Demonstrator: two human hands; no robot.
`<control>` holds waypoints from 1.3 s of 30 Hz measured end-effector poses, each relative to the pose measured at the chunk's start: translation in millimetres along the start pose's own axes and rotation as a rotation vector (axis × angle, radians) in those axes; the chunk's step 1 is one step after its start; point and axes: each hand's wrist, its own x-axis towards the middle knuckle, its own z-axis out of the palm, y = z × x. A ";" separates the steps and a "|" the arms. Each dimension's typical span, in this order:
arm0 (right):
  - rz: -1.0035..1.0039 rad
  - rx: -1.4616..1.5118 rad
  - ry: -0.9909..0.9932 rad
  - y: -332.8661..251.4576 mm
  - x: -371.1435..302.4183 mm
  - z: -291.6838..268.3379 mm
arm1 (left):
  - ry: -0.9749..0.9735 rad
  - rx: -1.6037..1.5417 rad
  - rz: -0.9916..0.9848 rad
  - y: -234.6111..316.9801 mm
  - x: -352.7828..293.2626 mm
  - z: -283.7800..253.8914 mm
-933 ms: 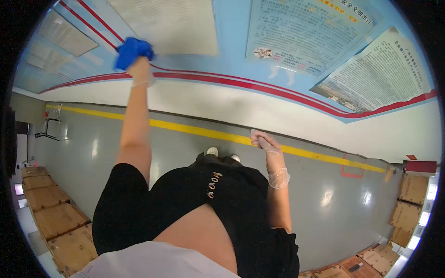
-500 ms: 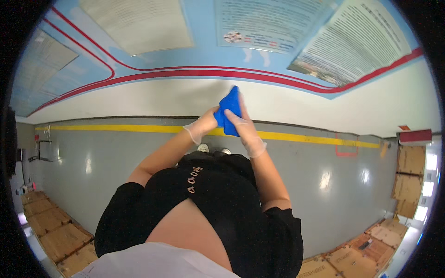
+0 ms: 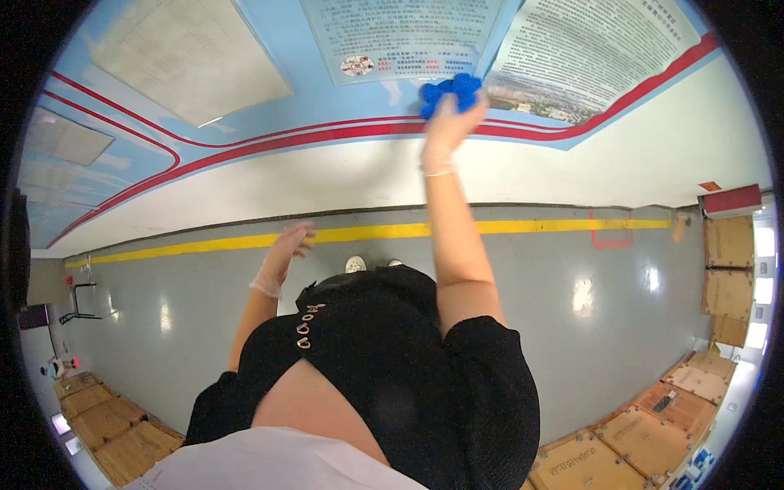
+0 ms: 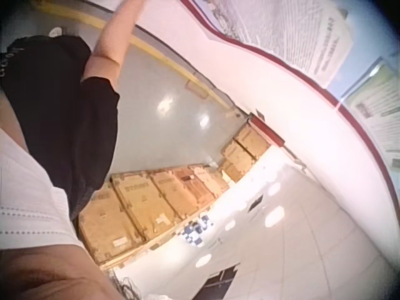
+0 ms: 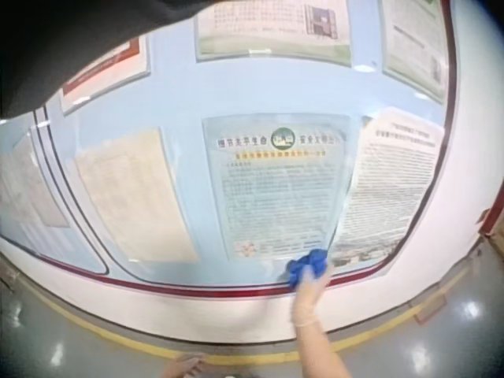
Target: Cleaning a wall-mounted bulletin board using a blue cloth.
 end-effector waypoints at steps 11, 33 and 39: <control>-0.302 -0.115 -1.072 -10.6 -144.3 101.1 | 0.407 -0.287 -0.135 -51.5 -56.4 -22.6; -0.976 -0.425 -0.150 -91.9 -82.5 173.6 | -0.111 -0.077 -0.040 -5.0 30.6 -213.7; -1.203 -0.332 0.373 -268.6 -69.3 241.8 | -0.190 0.054 -0.043 -4.7 49.7 -266.8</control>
